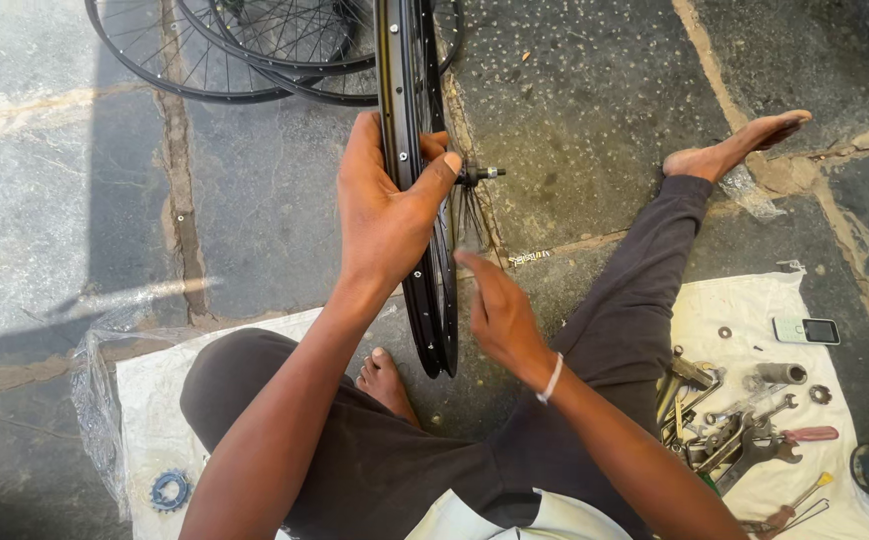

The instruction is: The person threads spokes through a bicycle rim and attaches them to the hub by hand while sitting on the floor.

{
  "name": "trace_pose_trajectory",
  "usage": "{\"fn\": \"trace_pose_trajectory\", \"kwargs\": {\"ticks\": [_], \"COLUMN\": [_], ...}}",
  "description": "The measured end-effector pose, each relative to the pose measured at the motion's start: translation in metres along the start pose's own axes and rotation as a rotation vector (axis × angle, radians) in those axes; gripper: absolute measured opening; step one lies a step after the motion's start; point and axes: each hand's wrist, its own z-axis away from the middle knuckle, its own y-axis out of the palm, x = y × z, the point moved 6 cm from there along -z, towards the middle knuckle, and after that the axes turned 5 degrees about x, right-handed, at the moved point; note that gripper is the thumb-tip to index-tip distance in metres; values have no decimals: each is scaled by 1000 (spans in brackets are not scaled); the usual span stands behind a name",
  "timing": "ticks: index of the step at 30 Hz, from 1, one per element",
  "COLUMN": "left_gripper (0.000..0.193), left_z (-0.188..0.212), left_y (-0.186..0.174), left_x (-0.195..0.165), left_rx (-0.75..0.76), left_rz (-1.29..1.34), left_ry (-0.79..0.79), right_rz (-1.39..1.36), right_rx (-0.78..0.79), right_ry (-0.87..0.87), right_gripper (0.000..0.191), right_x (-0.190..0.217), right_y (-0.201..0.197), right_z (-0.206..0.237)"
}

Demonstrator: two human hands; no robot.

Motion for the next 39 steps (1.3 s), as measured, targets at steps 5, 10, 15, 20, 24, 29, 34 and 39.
{"fn": "trace_pose_trajectory", "kwargs": {"ticks": [5, 10, 15, 20, 24, 29, 34, 39], "left_gripper": [24, 25, 26, 26, 25, 25, 26, 31], "left_z": [-3, 5, 13, 8, 7, 8, 8, 16], "left_y": [1, -3, -11, -19, -20, -17, -17, -16], "left_x": [-7, -6, 3, 4, 1, -4, -4, -8], "left_rx": [-22, -34, -51, -18, 2, 34, 74, 174], "left_rz": [-21, -38, -56, -16, -55, -90, -91, -112], "left_ry": [53, 78, 14, 58, 36, 77, 41, -22], "right_rz": [-64, 190, 186, 187, 209, 258, 188, -14], "right_rx": [-69, -120, -310, -388, -304, -306, -413, -622], "right_ry": [319, 598, 526, 413, 425, 273, 63, 243], "right_gripper": [37, 37, 33, 33, 31, 28, 32, 19], "right_x": [-42, -57, -46, -44, -55, -47, -31, -100], "right_y": [32, 38, 34, 39, 43, 44, 26, -51], "right_z": [-86, -115, -114, -110, -117, -96, -57, -74]}}
